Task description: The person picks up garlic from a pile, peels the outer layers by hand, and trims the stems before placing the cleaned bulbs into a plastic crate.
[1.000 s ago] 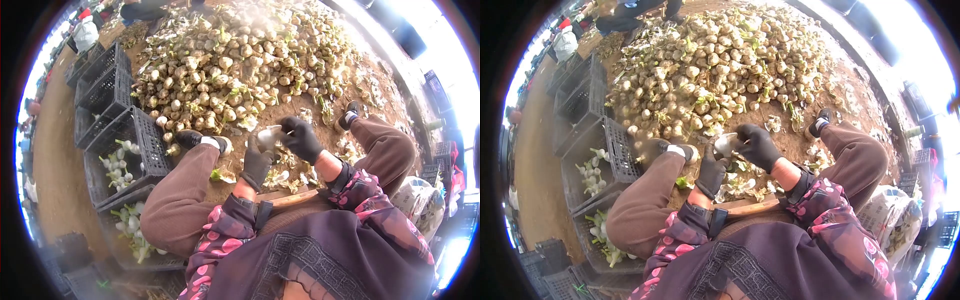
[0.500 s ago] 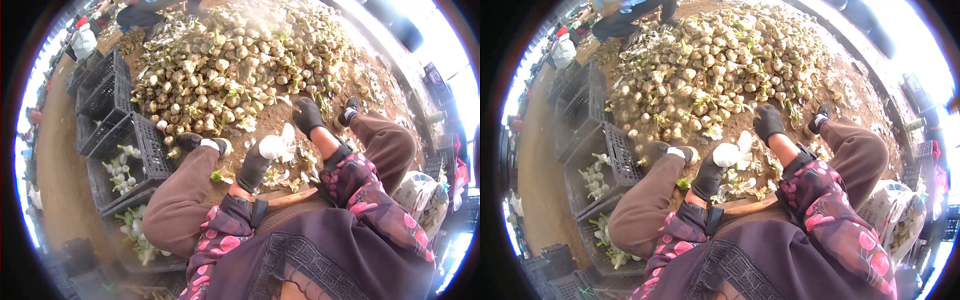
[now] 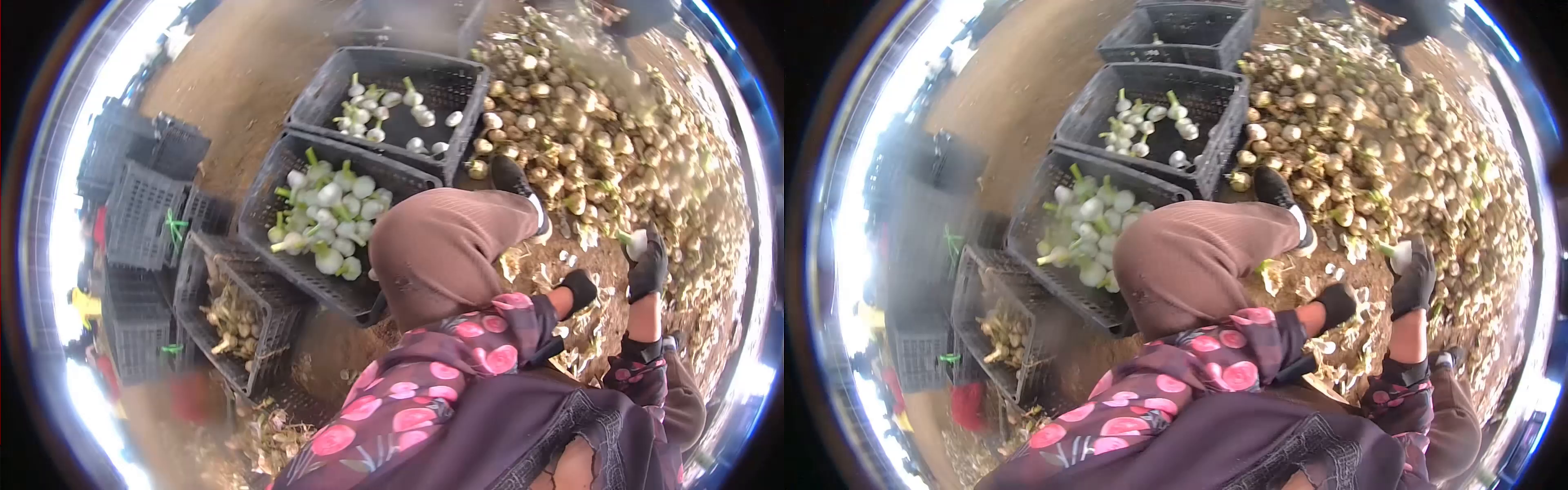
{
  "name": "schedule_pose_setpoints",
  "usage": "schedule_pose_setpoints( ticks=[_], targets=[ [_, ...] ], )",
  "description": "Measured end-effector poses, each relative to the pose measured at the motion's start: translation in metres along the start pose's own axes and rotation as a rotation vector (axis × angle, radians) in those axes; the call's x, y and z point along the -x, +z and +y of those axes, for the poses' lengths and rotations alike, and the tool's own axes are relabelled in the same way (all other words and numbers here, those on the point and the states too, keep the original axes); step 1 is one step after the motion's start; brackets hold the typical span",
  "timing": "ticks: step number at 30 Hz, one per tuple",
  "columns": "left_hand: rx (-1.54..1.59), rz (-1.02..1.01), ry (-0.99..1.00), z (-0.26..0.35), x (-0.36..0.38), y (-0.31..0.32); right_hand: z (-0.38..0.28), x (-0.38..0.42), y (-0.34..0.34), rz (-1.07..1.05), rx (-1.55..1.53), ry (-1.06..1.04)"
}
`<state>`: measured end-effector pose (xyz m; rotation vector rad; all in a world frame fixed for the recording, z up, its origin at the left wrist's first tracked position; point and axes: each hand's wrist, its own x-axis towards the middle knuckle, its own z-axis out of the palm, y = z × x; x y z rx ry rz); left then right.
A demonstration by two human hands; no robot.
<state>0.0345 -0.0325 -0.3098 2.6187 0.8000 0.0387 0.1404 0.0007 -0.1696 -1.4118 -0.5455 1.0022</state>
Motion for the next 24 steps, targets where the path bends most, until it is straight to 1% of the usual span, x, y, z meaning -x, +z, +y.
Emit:
schedule_pose_setpoints(
  ticks=[1, 2, 4, 5, 6, 7, 8, 9, 10, 11, 12, 13, 15, 16, 17, 18, 19, 20, 21, 22, 23, 24],
  targets=[
    [0.066, -0.005, 0.096, 0.002, -0.006, 0.010, -0.001, 0.006, 0.027, -0.091, 0.098, -0.120],
    [0.190, 0.056, 0.040, 0.008, -0.010, 0.017, -0.003, 0.011, 0.051, -0.203, 0.153, -0.168],
    [0.440, 0.159, -0.020, 0.013, -0.012, 0.024, -0.011, 0.041, 0.116, -0.608, 0.192, -0.200],
    [0.562, 0.183, -0.031, 0.007, 0.000, 0.019, -0.014, 0.056, 0.143, -0.817, 0.117, -0.149],
    [0.699, 0.216, -0.024, 0.002, 0.017, 0.006, -0.017, 0.067, 0.159, -0.945, -0.086, -0.001],
    [0.944, 0.241, -0.027, -0.002, 0.031, -0.004, -0.019, 0.077, 0.176, -1.051, -0.273, 0.173],
    [1.263, 0.272, -0.042, -0.009, 0.044, -0.021, -0.018, 0.071, 0.169, -0.983, -0.036, -0.003],
    [1.667, 0.314, -0.061, -0.014, 0.051, -0.043, -0.018, 0.065, 0.162, -0.894, 0.212, -0.157],
    [2.054, 0.390, -0.054, -0.022, 0.055, -0.063, -0.015, 0.051, 0.147, -0.847, 0.279, -0.122],
    [2.366, 0.460, -0.012, -0.025, 0.053, -0.083, -0.013, 0.043, 0.129, -0.768, 0.303, -0.140],
    [2.565, 0.493, 0.022, -0.026, 0.048, -0.100, -0.001, 0.029, 0.104, -0.707, 0.475, -0.346],
    [2.682, 0.500, 0.019, -0.025, 0.043, -0.109, 0.014, 0.015, 0.078, -0.658, 0.650, -0.537],
    [2.745, 0.493, -0.087, -0.013, 0.031, -0.108, 0.035, -0.006, 0.018, -0.592, 0.906, -0.509],
    [2.607, 0.441, -0.282, -0.007, 0.029, -0.106, 0.047, -0.020, -0.003, -0.472, 1.072, -0.372],
    [2.512, 0.467, -0.318, -0.003, 0.029, -0.098, 0.051, -0.030, -0.016, -0.349, 1.230, -0.232],
    [2.411, 0.418, -0.315, -0.006, 0.030, -0.091, 0.056, -0.039, -0.031, -0.242, 1.444, -0.287],
    [2.305, 0.475, -0.292, -0.004, 0.028, -0.104, 0.060, -0.052, -0.041, -0.214, 1.420, -0.285],
    [2.196, 0.532, -0.276, -0.001, 0.026, -0.117, 0.063, -0.067, -0.041, -0.141, 1.331, -0.305],
    [2.060, 0.567, -0.296, -0.005, 0.025, -0.110, 0.067, -0.084, -0.038, -0.074, 1.238, -0.325],
    [1.940, 0.606, -0.401, -0.009, 0.022, -0.097, 0.046, -0.091, -0.017, -0.084, 1.200, -0.356],
    [1.815, 0.643, -0.503, -0.012, 0.020, -0.091, 0.049, -0.113, -0.007, -0.043, 1.143, -0.507],
    [1.861, 0.568, -0.525, -0.015, 0.023, -0.086, 0.050, -0.137, 0.005, -0.010, 1.110, -0.630]
  ],
)
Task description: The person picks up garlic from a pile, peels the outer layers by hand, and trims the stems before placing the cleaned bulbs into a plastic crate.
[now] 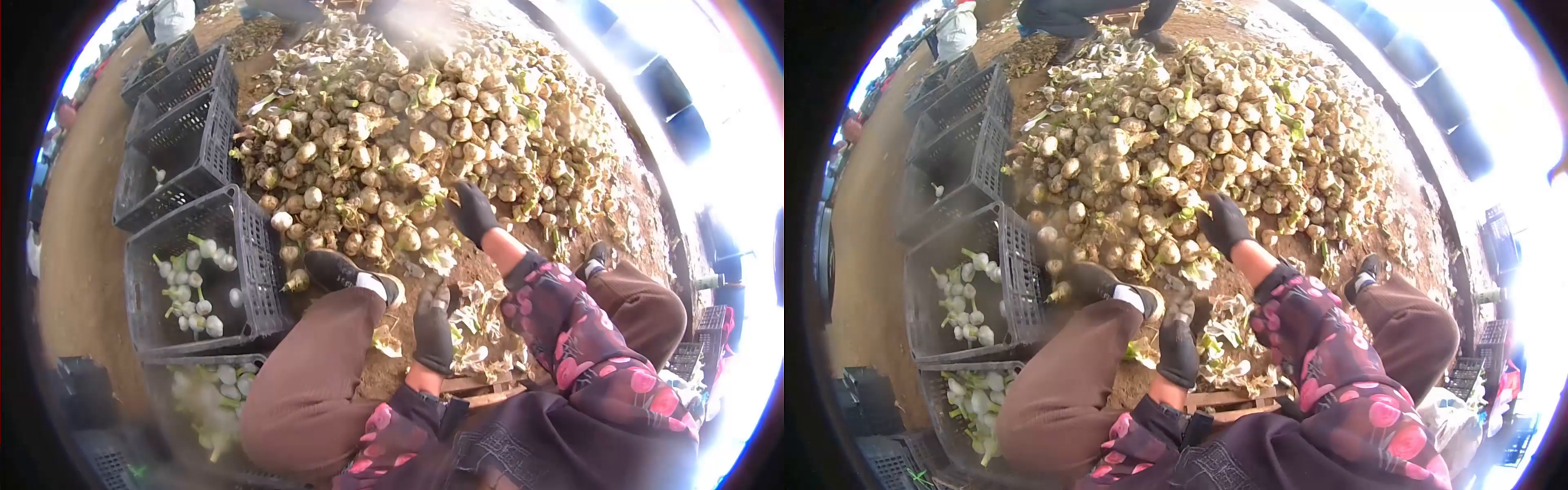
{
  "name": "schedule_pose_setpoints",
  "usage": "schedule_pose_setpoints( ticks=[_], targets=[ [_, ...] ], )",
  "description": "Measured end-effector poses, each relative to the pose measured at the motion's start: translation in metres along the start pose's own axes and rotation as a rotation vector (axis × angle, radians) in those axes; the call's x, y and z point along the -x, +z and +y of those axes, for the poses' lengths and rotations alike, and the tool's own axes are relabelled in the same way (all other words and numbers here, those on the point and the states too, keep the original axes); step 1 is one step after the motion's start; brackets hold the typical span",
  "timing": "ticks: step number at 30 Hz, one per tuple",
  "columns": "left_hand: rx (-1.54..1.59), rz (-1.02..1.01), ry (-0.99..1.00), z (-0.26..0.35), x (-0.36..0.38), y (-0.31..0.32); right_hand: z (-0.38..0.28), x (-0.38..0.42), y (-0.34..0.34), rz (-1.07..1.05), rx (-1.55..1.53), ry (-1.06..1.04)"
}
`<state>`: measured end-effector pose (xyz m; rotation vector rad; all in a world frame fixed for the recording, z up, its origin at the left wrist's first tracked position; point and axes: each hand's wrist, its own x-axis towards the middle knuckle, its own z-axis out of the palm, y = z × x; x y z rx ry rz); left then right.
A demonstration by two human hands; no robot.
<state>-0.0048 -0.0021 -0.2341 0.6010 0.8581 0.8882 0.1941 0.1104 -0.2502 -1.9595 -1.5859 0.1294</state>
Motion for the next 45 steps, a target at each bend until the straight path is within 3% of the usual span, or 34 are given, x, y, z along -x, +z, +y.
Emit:
schedule_pose_setpoints(
  ticks=[3, 5, 7, 8, 9, 12, 13, 15, 17, 18, 19, 21, 23, 24, 25, 27, 29, 32, 35, 37, 39, 40, 43, 45],
  targets=[
    [-0.009, 0.011, -0.123, 0.003, -0.003, -0.004, -0.016, -0.080, 0.027, 0.169, 0.017, -0.228],
    [-0.081, -0.057, -0.159, -0.005, -0.011, -0.012, -0.010, -0.122, 0.047, 0.003, 0.296, -0.251],
    [0.029, -0.042, -0.209, 0.005, -0.010, -0.004, -0.008, -0.139, 0.048, -0.294, 0.370, 0.026],
    [0.001, -0.034, -0.225, 0.014, -0.010, 0.001, -0.002, -0.148, 0.047, -0.393, 0.560, -0.140],
    [-0.029, -0.029, -0.240, 0.018, -0.011, 0.002, 0.005, -0.149, 0.044, -0.346, 0.542, -0.181],
    [-0.035, 0.008, -0.155, 0.019, -0.016, -0.004, 0.020, -0.125, 0.019, -0.195, 0.065, -0.006],
    [-0.041, 0.035, -0.124, 0.018, -0.017, -0.005, 0.005, -0.103, -0.002, -0.279, -0.102, 0.203],
    [-0.260, 0.086, -0.034, -0.002, -0.026, -0.019, 0.004, -0.054, -0.014, -0.256, -0.515, 0.279],
    [-0.179, 0.075, 0.012, -0.003, -0.027, -0.017, -0.002, -0.003, -0.029, -0.429, -0.853, 0.357],
    [-0.113, 0.057, -0.021, 0.007, -0.021, -0.010, -0.028, 0.017, -0.048, -0.491, -0.748, 0.342],
    [-0.049, 0.040, -0.045, 0.019, -0.019, -0.004, -0.034, 0.040, -0.045, -0.381, -0.802, 0.091],
    [-0.050, 0.018, 0.033, 0.033, -0.015, 0.005, -0.058, 0.073, -0.068, -0.329, -0.381, -0.109],
    [-0.357, 0.018, 0.031, 0.034, -0.010, -0.003, -0.076, 0.095, -0.081, -0.353, -0.435, -0.152],
    [-0.215, 0.118, -0.157, 0.033, -0.006, 0.000, -0.085, 0.104, -0.089, -0.317, -0.385, -0.186],
    [-0.222, 0.110, -0.151, 0.030, -0.004, -0.003, -0.090, 0.111, -0.095, -0.276, -0.331, -0.219],
    [-0.117, -0.086, 0.032, 0.016, -0.004, -0.010, -0.092, 0.119, -0.105, -0.270, -0.322, -0.196],
    [-0.247, -0.151, 0.017, 0.040, 0.012, 0.002, -0.094, 0.125, -0.114, -0.272, -0.309, -0.177],
    [0.189, -0.321, -0.195, 0.047, 0.020, 0.006, -0.101, 0.131, -0.129, -0.230, -0.255, -0.201],
    [0.316, -0.329, -0.032, 0.052, 0.029, 0.027, -0.093, 0.131, -0.141, -0.145, -0.170, -0.095],
    [0.349, -0.324, -0.061, 0.057, 0.029, 0.032, -0.093, 0.135, -0.145, -0.097, -0.163, -0.152],
    [0.141, -0.435, -0.111, 0.050, 0.021, 0.018, -0.100, 0.140, -0.147, -0.077, -0.100, -0.223],
    [-0.079, -0.423, 0.015, 0.047, 0.014, 0.017, -0.104, 0.144, -0.145, -0.041, -0.041, -0.230],
    [-0.342, -0.335, 0.074, 0.040, 0.018, 0.013, -0.107, 0.151, -0.140, -0.026, 0.076, -0.301],
    [-0.224, -0.261, 0.133, 0.029, 0.013, 0.011, -0.104, 0.149, -0.137, 0.040, -0.046, -0.285]
  ],
)
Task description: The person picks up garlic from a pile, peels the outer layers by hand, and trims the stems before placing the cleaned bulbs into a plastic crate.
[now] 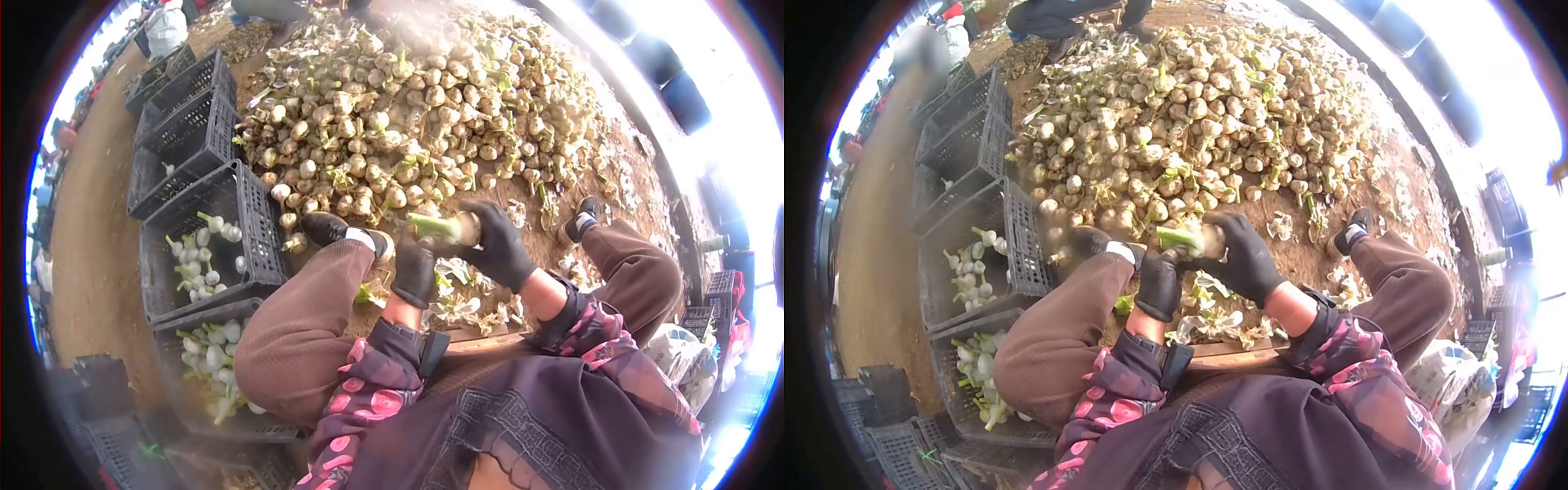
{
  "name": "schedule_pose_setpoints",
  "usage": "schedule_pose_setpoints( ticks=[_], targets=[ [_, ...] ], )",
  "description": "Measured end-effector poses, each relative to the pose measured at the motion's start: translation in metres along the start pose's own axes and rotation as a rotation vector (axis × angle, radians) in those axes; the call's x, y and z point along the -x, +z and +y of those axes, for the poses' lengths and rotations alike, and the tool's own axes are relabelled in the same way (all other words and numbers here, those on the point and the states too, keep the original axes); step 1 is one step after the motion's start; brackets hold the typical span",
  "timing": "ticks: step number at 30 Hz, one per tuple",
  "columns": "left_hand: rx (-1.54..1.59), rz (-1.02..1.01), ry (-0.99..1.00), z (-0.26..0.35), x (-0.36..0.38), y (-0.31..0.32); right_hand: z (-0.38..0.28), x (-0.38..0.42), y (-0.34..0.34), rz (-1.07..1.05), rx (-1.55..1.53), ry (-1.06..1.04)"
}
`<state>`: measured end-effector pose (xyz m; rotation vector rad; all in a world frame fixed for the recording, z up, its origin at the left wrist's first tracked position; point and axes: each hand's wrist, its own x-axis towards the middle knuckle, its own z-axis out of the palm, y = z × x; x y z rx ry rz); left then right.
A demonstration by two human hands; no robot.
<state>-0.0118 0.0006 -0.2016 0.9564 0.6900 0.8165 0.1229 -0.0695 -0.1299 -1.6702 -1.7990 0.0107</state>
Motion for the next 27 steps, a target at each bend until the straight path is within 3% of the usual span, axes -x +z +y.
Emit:
schedule_pose_setpoints(
  ticks=[2, 3, 4, 6, 7, 8, 10, 11, 12, 13, 14, 15, 16, 17, 18, 20, 21, 24, 25, 27],
  targets=[
    [0.364, -0.040, -0.132, 0.017, 0.003, 0.007, 0.007, -0.001, 0.000, -0.112, -1.079, 0.745],
    [0.481, -0.025, -0.122, 0.032, 0.011, 0.018, 0.008, -0.003, -0.012, -0.198, -1.170, 0.904],
    [0.480, -0.034, -0.127, 0.027, 0.009, 0.014, 0.015, 0.003, -0.004, -0.173, -1.518, 0.926],
    [0.095, -0.188, -0.069, 0.009, 0.005, 0.002, 0.016, 0.007, 0.014, -0.014, -1.404, 1.010],
    [0.237, -0.212, -0.097, 0.010, 0.009, 0.006, 0.015, 0.011, 0.031, 0.079, -0.849, 0.789],
    [0.235, -0.216, -0.105, 0.006, 0.009, 0.006, 0.047, 0.033, 0.066, 0.168, -1.011, 0.570],
    [0.457, -0.114, -0.323, -0.004, 0.005, 0.004, 0.042, 0.024, 0.052, 0.029, -1.046, 0.859],
    [0.176, -0.131, -0.250, 0.009, 0.008, 0.002, 0.038, 0.024, 0.045, 0.034, -1.046, 0.861],
    [0.179, -0.131, -0.253, -0.001, 0.004, -0.004, 0.032, 0.026, 0.038, 0.046, -1.291, 0.891],
    [-0.531, -0.197, -0.076, -0.021, -0.002, -0.013, 0.026, 0.027, 0.032, 0.053, -1.536, 0.916],
    [-0.914, -0.260, -0.109, -0.027, -0.003, -0.012, 0.020, 0.024, 0.026, 0.044, -1.534, 0.918],
    [-1.295, -0.348, -0.122, -0.033, -0.004, -0.010, 0.014, 0.020, 0.018, 0.060, -1.665, 0.775],
    [-1.337, -0.449, -0.363, -0.035, -0.003, 0.000, 0.010, 0.016, 0.011, 0.080, -1.789, 0.622],
    [-1.278, -0.528, -0.360, -0.045, 0.003, 0.001, 0.020, 0.007, -0.002, -0.127, -1.917, 0.825],
    [-1.193, -0.678, -0.321, -0.051, 0.008, -0.005, 0.027, 0.006, -0.007, -0.114, -1.913, 0.817],
    [-1.600, -0.421, -0.177, -0.024, 0.020, 0.008, 0.040, 0.007, -0.010, -0.155, -1.690, 0.720],
    [-1.688, -0.271, -0.060, -0.029, 0.015, 0.001, 0.043, 0.010, -0.007, -0.003, -1.728, 0.755],
    [-0.648, -0.048, -0.350, -0.044, -0.001, -0.021, 0.048, 0.023, 0.002, 0.181, -1.745, 0.781],
    [-0.239, -0.062, -0.645, 0.009, 0.014, 0.007, 0.046, 0.024, 0.004, 0.178, -1.751, 0.782],
    [0.268, -0.267, -0.728, 0.029, 0.027, 0.023, 0.039, 0.027, 0.008, 0.140, -1.798, 0.769]
  ],
)
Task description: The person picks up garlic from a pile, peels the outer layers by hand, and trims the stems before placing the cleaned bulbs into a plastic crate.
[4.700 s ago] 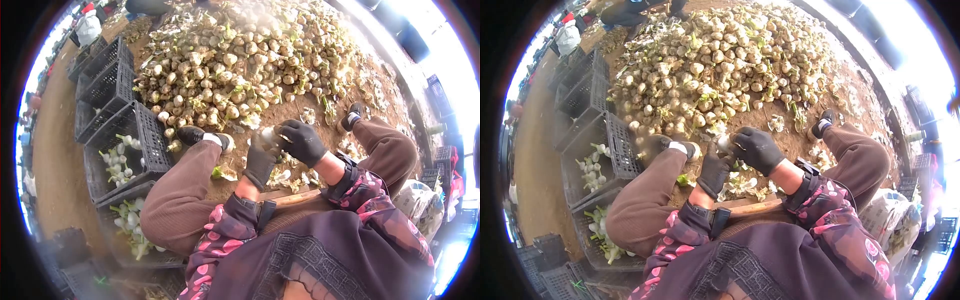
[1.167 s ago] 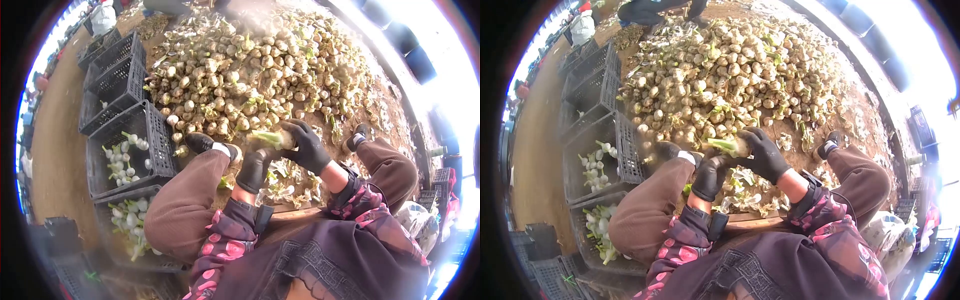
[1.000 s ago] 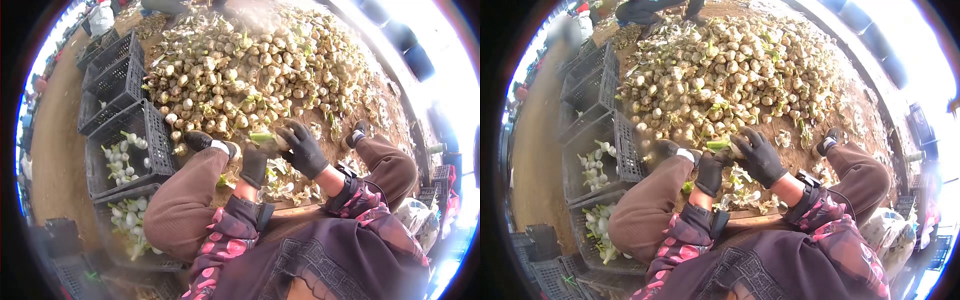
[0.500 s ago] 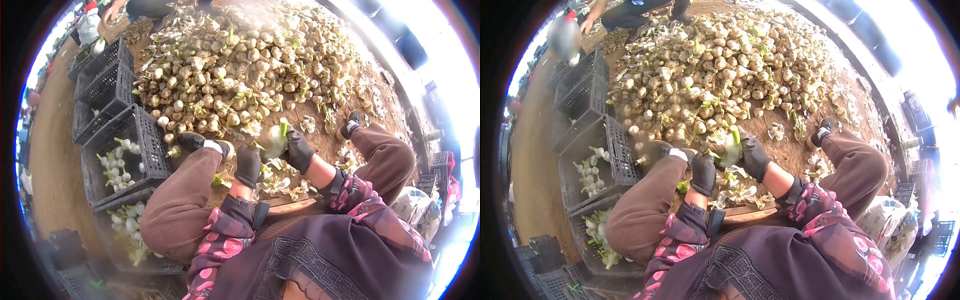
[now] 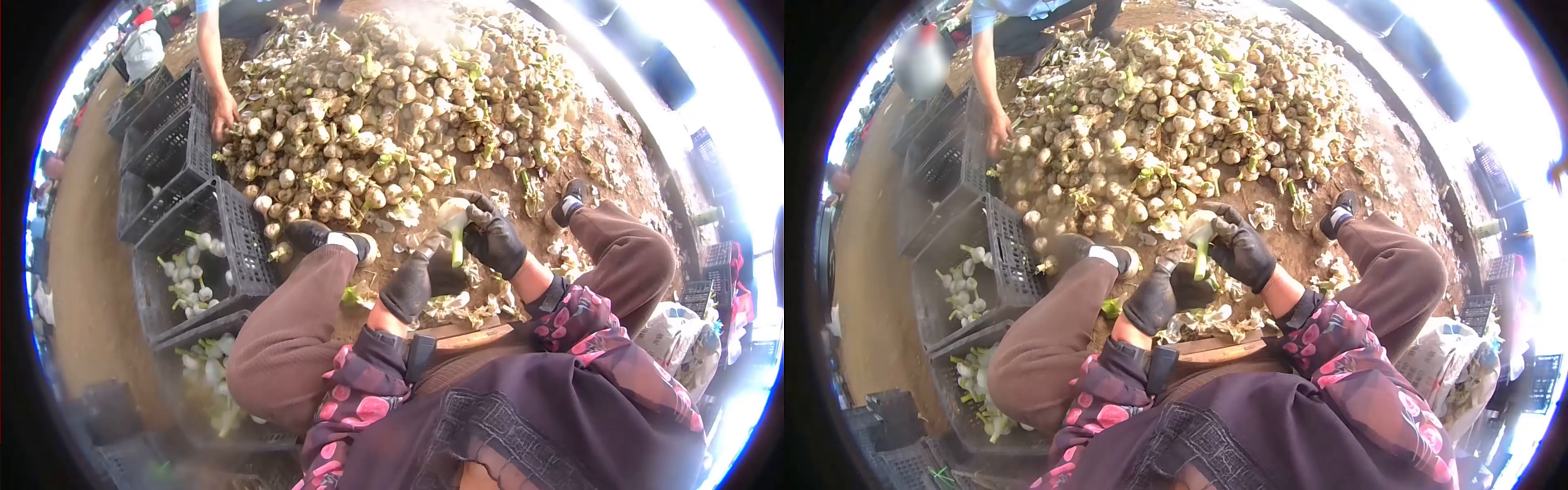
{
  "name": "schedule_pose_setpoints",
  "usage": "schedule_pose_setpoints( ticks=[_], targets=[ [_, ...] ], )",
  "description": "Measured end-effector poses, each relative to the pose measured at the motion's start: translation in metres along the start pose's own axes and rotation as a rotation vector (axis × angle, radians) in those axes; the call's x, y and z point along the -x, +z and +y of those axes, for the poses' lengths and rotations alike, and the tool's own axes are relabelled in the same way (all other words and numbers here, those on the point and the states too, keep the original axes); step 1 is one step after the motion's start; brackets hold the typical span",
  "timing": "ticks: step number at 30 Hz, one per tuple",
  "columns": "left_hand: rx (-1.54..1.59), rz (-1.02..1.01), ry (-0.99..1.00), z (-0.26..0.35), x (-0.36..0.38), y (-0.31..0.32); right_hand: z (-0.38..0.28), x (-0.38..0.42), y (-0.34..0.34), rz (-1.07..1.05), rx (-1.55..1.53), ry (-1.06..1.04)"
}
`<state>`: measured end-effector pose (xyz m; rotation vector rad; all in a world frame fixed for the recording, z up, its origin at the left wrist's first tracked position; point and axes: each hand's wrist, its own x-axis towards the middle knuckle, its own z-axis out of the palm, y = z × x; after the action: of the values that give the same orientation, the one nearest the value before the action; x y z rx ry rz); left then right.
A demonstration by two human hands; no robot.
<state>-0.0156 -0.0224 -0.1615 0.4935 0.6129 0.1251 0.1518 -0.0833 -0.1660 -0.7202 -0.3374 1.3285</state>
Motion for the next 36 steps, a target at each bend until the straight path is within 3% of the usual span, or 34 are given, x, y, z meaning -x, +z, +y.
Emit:
schedule_pose_setpoints(
  ticks=[1, 2, 3, 5, 6, 7, 8, 9, 10, 11, 13, 16, 18, 22, 24, 26, 27, 29, 30, 34, 35, 36],
  targets=[
    [0.225, -0.147, 0.022, -0.001, 0.004, 0.014, 0.000, 0.004, -0.001, -0.052, 0.003, 0.084],
    [0.232, -0.140, 0.027, -0.013, -0.010, -0.001, 0.002, 0.005, 0.000, -0.059, 0.061, 0.118],
    [0.300, -0.312, 0.080, -0.033, -0.035, -0.030, 0.004, 0.006, 0.002, -0.068, 0.119, 0.152],
    [-0.324, -0.001, 0.291, -0.036, -0.039, -0.033, 0.000, -0.003, -0.007, -0.140, 0.339, 0.194],
    [-0.621, 0.188, 0.324, -0.037, -0.040, -0.034, -0.002, -0.008, -0.010, -0.130, 0.773, 0.076],
    [-1.077, 0.466, 0.458, -0.050, -0.053, -0.045, -0.003, -0.012, -0.023, -0.065, 0.850, 0.142],
    [-1.077, 0.465, 0.456, -0.041, -0.043, -0.034, -0.004, -0.009, -0.005, 0.026, 0.838, 0.106],
    [-1.288, 0.563, 0.372, -0.033, -0.034, -0.022, -0.004, -0.006, 0.015, 0.120, 0.825, 0.067],
    [-1.497, 0.658, 0.284, -0.026, -0.028, -0.012, 0.001, -0.004, 0.028, 0.123, 1.170, -0.066],
    [-1.500, 0.650, 0.289, -0.026, -0.029, -0.011, 0.005, -0.003, 0.036, 0.126, 1.512, -0.206],
    [-1.504, 0.714, 0.312, -0.025, -0.028, -0.008, 0.019, -0.003, 0.034, 0.146, 1.639, -0.446],
    [-1.443, 0.727, 0.263, -0.019, -0.019, -0.002, 0.028, 0.004, 0.040, 0.152, 1.675, -0.445],
    [-1.411, 0.745, 0.244, -0.018, -0.018, -0.001, 0.036, 0.008, 0.041, 0.262, 1.593, -0.477],
    [-1.301, 0.765, 0.325, -0.026, -0.025, -0.008, 0.035, 0.001, 0.021, 0.248, 1.700, -0.446],
    [-1.269, 0.768, 0.382, -0.035, -0.037, -0.021, 0.031, -0.007, -0.003, 0.351, 1.422, -0.251],
    [-0.878, 0.512, 0.484, -0.038, -0.041, -0.028, 0.022, -0.010, -0.007, 0.423, 1.091, -0.070],
    [-0.879, 0.507, 0.483, -0.040, -0.043, -0.032, 0.017, -0.009, -0.009, 0.441, 0.959, -0.021],
    [-0.408, 0.228, 0.271, -0.031, -0.033, -0.019, 0.015, -0.017, -0.026, 0.460, 0.888, -0.012],
    [-0.275, 0.162, 0.262, -0.031, -0.031, -0.015, 0.014, -0.021, -0.035, 0.476, 0.815, -0.001],
    [-0.094, -0.098, 0.169, -0.028, -0.024, -0.016, -0.002, -0.033, -0.037, 0.596, 0.668, 0.055],
    [-0.096, -0.099, 0.166, -0.031, -0.026, -0.015, -0.007, -0.036, -0.045, 0.359, 1.070, -0.154],
    [-0.288, -0.063, 0.277, -0.035, -0.028, -0.013, -0.012, -0.038, -0.053, 0.092, 1.452, -0.365]
  ],
)
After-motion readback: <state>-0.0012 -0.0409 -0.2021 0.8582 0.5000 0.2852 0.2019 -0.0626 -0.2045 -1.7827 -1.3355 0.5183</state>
